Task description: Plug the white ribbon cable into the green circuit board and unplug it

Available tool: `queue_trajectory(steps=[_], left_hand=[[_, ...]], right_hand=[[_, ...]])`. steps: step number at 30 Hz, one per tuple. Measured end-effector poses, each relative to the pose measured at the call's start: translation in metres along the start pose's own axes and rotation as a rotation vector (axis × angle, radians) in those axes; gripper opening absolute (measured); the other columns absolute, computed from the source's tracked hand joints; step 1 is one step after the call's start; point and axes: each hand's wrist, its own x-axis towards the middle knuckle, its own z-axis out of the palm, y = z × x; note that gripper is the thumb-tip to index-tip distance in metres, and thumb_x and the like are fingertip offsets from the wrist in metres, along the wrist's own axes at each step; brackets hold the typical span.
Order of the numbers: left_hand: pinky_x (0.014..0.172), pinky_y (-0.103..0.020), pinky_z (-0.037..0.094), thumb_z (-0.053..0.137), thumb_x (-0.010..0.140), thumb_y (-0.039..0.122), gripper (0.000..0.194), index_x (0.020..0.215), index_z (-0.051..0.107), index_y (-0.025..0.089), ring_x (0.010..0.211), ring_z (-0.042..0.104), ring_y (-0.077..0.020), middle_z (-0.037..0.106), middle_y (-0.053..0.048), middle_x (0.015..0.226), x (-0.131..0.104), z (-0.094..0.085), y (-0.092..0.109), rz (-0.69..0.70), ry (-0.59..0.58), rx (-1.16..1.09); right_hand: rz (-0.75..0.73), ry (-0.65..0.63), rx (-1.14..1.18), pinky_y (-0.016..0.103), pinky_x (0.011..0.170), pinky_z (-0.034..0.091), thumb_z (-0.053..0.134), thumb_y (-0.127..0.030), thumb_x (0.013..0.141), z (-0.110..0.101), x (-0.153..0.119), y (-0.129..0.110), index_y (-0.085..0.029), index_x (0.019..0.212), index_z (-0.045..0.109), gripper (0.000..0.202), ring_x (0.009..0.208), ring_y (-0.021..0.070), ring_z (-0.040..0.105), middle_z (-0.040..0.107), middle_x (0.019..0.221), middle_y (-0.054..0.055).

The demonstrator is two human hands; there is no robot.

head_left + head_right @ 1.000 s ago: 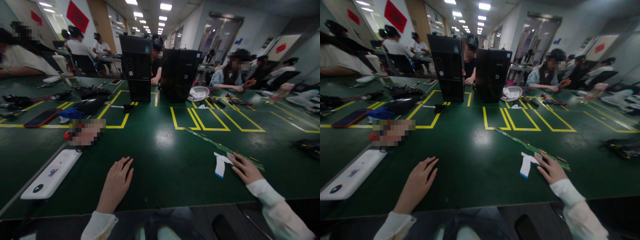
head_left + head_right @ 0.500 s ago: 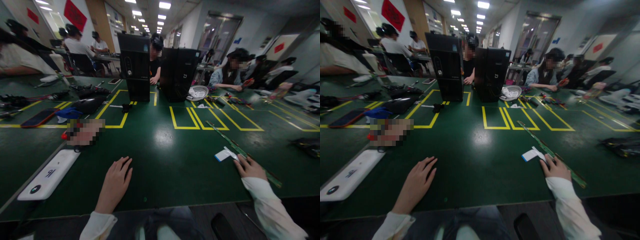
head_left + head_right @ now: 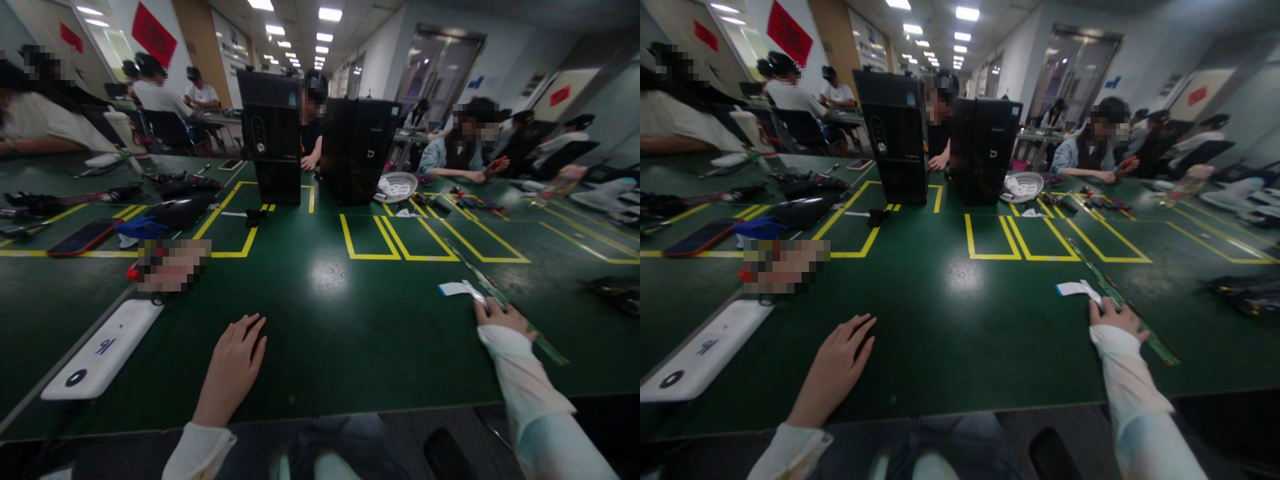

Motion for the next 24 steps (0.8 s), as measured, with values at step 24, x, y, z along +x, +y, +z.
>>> queue_trajectory(steps=[24], left_hand=[[0.104, -0.051, 0.04, 0.038, 0.094, 0.035, 0.042, 0.125, 0.056, 0.013, 0.122, 0.052, -0.0301, 0.057, -0.015, 0.129, 0.001, 0.002, -0.001, -0.003, -0.002, -0.004]], right_hand=[[-0.671, 0.225, 0.097, 0.041, 0.097, 0.045, 0.043, -0.032, 0.087, 0.035, 0.037, -0.037, -0.01, 0.113, 0.066, 0.041, 0.113, 0.0275, 0.056, 0.062, 0.121, 0.018]])
